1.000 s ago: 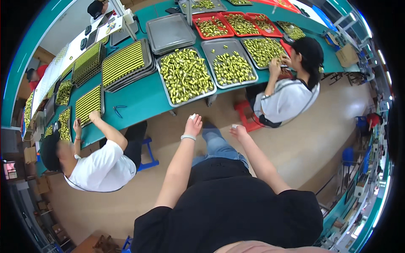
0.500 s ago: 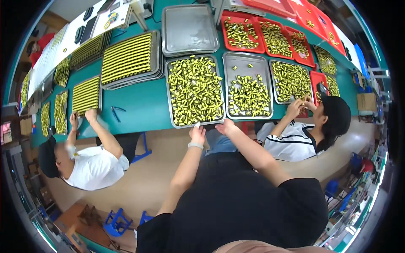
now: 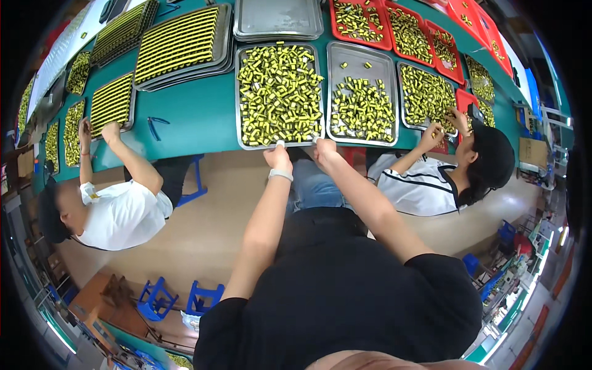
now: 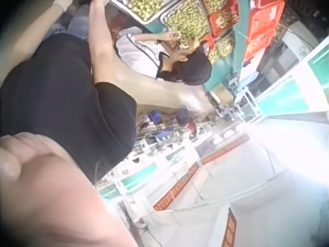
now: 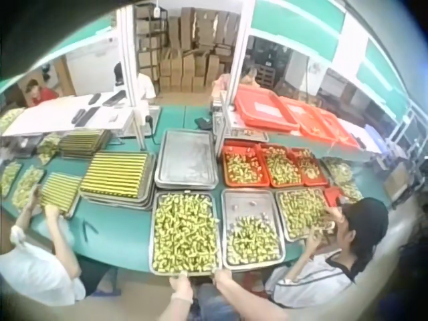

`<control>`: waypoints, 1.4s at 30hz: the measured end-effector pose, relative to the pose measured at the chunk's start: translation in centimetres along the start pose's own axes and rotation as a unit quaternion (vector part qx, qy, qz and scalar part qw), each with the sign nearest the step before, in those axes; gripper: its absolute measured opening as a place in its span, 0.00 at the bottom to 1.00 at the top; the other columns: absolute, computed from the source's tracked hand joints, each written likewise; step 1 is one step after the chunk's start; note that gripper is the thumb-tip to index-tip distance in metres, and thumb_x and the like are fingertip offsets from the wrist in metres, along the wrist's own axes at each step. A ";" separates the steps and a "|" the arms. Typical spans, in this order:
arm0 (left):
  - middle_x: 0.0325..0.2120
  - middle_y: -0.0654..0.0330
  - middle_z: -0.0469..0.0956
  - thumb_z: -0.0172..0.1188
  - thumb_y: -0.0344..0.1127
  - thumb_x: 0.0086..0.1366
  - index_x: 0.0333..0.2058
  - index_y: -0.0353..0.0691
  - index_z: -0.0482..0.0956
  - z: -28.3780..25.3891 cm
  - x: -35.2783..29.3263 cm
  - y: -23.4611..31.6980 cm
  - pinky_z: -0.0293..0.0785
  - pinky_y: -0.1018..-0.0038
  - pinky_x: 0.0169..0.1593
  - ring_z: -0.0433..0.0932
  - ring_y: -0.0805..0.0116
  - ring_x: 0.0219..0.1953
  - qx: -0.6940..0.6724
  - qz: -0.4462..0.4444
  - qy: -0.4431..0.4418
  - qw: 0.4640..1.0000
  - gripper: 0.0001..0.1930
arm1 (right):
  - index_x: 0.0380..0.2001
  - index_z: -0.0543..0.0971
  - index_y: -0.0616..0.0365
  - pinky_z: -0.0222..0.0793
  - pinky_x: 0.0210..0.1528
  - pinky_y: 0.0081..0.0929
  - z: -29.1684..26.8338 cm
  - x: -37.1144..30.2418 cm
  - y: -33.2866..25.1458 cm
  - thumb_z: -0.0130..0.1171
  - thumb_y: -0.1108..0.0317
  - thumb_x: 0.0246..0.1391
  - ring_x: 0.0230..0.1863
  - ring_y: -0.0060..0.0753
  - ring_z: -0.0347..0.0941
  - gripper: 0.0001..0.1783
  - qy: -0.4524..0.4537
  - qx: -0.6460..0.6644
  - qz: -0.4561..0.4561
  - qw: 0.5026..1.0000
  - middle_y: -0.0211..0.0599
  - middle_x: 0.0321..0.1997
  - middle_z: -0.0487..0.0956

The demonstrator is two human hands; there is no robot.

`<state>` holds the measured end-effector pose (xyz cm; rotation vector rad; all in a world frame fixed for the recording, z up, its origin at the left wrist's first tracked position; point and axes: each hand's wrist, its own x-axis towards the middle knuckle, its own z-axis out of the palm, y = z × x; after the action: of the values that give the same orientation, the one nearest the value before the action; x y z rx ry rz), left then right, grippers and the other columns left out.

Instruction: Assembling small yellow electrical components into white frames and performing quality checks on a production line.

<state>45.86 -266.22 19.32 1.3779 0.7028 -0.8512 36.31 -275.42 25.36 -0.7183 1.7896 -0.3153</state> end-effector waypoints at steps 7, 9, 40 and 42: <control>0.37 0.57 0.77 0.67 0.26 0.60 0.45 0.32 0.70 -8.2 1.7 0.5 0.74 0.70 0.40 0.74 0.68 0.35 0.072 0.084 0.006 0.994 0.17 | 0.29 0.75 0.67 0.52 0.10 0.39 2.1 -5.6 7.6 0.56 0.72 0.57 0.09 0.33 0.60 0.07 -0.011 -0.001 0.071 0.997 0.44 0.21 0.74; 0.36 0.58 0.76 0.66 0.27 0.62 0.45 0.32 0.70 -9.8 1.5 1.4 0.72 0.74 0.36 0.72 0.72 0.33 0.076 0.062 -0.021 0.995 0.17 | 0.28 0.74 0.67 0.51 0.10 0.38 2.7 -6.6 8.5 0.56 0.71 0.57 0.09 0.33 0.60 0.08 0.002 -0.022 0.082 0.996 0.44 0.22 0.75; 0.54 0.59 0.77 0.61 0.32 0.58 0.50 0.41 0.75 -8.9 0.1 8.7 0.67 0.54 0.65 0.73 0.57 0.59 -0.277 -0.187 -0.148 0.931 0.19 | 0.40 0.86 0.55 0.75 0.51 0.47 16.9 9.7 -25.9 0.62 0.72 0.52 0.46 0.56 0.79 0.11 -0.059 -0.426 -0.542 0.722 0.50 0.42 0.82; 0.55 0.58 0.76 0.61 0.32 0.58 0.52 0.40 0.75 -8.4 -0.2 8.7 0.67 0.55 0.66 0.73 0.56 0.60 -0.273 -0.180 -0.140 0.935 0.21 | 0.39 0.85 0.56 0.75 0.49 0.45 15.9 7.7 -26.2 0.62 0.74 0.52 0.45 0.53 0.80 0.11 -0.074 -0.354 -0.579 0.731 0.49 0.42 0.82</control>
<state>53.58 -257.90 23.48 0.6221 0.8987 -1.0182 57.87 -298.35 28.36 -2.3334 1.0310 -0.3486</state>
